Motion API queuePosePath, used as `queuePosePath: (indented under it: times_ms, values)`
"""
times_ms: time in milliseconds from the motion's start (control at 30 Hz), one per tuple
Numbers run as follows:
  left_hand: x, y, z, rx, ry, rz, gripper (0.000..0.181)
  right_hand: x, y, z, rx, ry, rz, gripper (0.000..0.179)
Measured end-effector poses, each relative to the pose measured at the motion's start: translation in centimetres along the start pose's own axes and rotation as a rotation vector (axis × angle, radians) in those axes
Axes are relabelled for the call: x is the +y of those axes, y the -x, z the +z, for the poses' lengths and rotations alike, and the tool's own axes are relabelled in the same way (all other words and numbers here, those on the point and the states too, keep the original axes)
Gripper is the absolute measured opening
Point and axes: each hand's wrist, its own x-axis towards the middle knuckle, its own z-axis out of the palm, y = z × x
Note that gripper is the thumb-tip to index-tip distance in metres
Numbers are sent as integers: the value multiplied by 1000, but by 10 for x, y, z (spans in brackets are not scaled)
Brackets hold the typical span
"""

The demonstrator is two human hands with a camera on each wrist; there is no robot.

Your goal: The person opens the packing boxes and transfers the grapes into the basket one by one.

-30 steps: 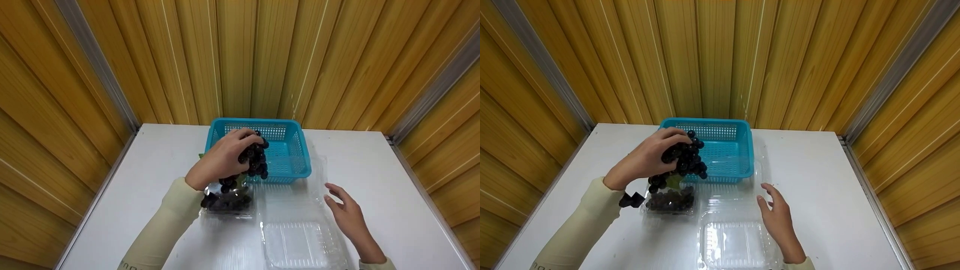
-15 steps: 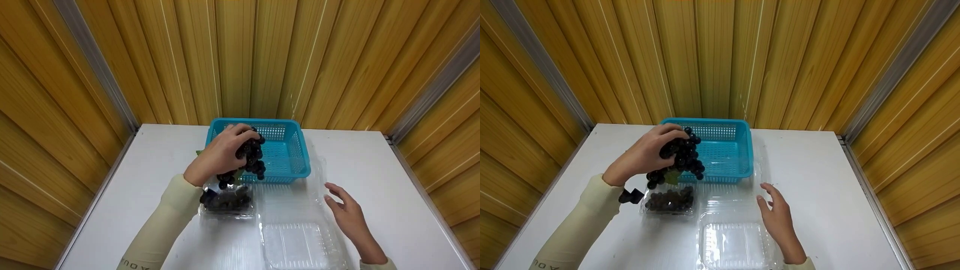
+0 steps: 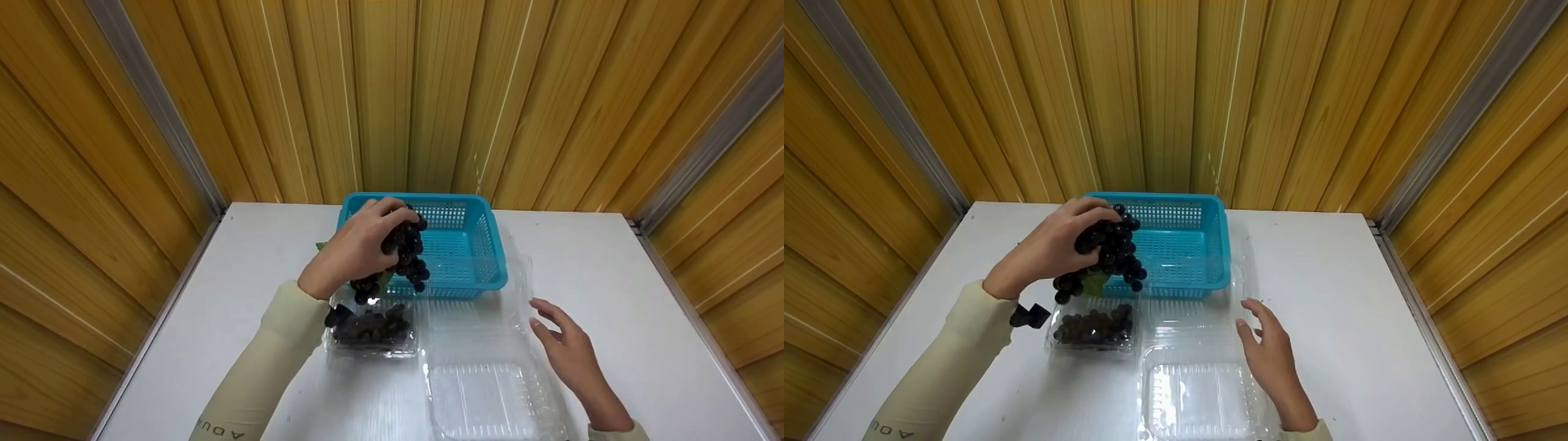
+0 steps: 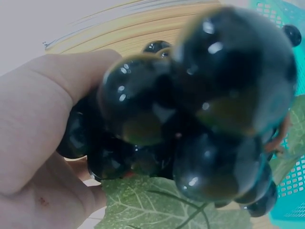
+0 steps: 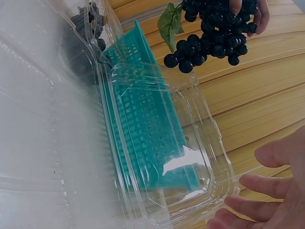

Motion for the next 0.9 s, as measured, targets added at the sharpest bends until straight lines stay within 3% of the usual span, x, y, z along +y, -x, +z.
queuePosePath:
  times_ms: [367, 900]
  values:
    - [-3, -1, -3, -23, -9, -48, 47, 3, 1, 2, 8, 8, -16, 46]
    - [-13, -4, -4, 15, -26, -33, 47, 1, 0, 5, 3, 11, -11, 41]
